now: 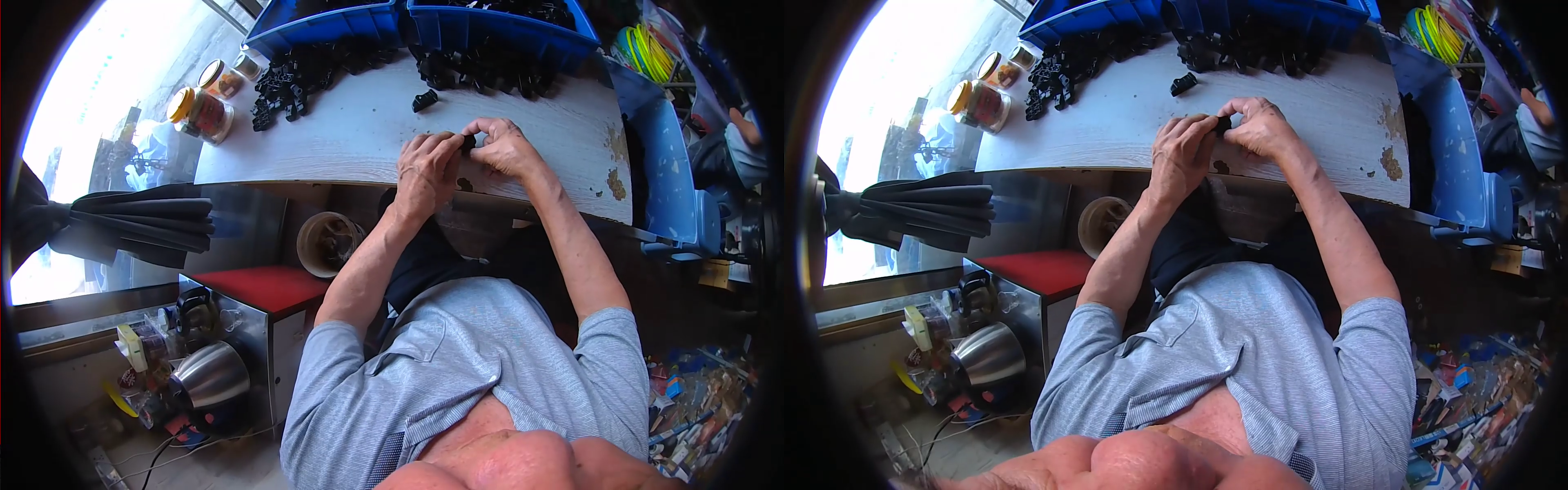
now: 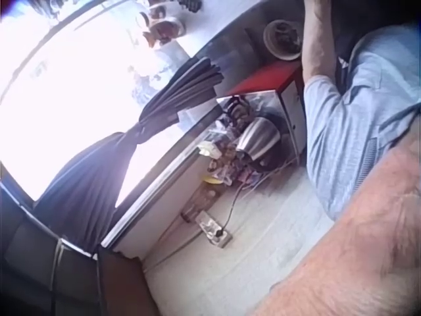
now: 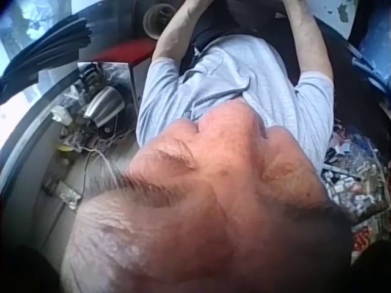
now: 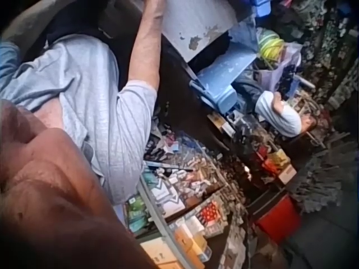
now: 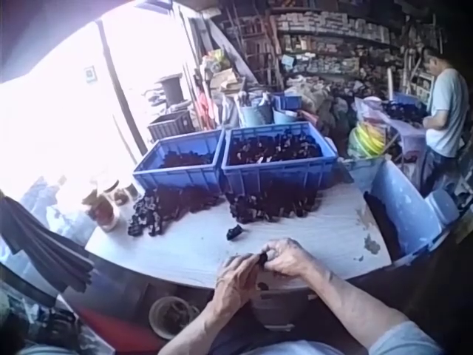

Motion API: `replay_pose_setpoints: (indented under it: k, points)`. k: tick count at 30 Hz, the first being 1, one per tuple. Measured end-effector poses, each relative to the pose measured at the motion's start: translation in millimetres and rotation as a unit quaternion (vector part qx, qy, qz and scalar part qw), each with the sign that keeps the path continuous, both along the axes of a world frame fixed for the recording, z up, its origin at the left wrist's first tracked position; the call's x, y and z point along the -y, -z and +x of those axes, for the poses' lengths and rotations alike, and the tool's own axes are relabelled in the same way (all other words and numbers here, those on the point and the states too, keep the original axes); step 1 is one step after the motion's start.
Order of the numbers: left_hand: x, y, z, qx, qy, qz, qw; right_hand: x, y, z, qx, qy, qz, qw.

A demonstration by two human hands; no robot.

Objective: Manually snapping together small black plastic components at a workbench.

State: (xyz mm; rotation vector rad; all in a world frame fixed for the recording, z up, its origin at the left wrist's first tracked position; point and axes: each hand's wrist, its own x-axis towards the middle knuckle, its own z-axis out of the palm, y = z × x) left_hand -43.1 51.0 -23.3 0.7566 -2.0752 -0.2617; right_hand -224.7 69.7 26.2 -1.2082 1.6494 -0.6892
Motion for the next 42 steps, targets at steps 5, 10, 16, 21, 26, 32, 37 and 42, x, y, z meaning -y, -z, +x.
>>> replay_pose_setpoints:
  k: [5,10,16,21,26,32,37,42]
  points:
    - [4.6,-9.3,8.9,0.095,0.036,0.005,0.995,-1.9,1.3,1.0,-0.011,0.009,-0.012,1.000]
    - [-3.6,-12.6,9.4,0.140,0.025,-0.031,0.989,-4.1,-2.8,1.4,-0.014,0.010,-0.001,1.000]
    - [24.1,-11.4,4.7,-0.020,0.010,0.048,0.999,-7.2,-5.2,-0.6,0.010,0.021,-0.016,1.000]
    - [77.0,-12.3,3.7,0.115,-0.169,0.027,0.978,-14.3,-6.0,-9.1,0.090,0.060,0.002,0.994]
    - [95.8,-19.5,-2.7,0.174,-0.164,0.128,0.962,-31.9,2.3,-48.9,0.190,0.207,-0.006,0.960]
    - [131.1,-17.1,9.5,-0.009,-0.176,0.034,0.984,-53.0,4.8,-142.6,0.211,0.415,-0.098,0.880]
    - [165.4,-33.6,13.9,0.158,-0.230,-0.001,0.960,-70.2,-0.7,-176.8,0.175,0.512,-0.143,0.828]
    - [183.7,-6.4,35.8,0.247,-0.213,-0.052,0.944,-63.5,-0.3,-132.2,0.186,0.397,-0.119,0.891]
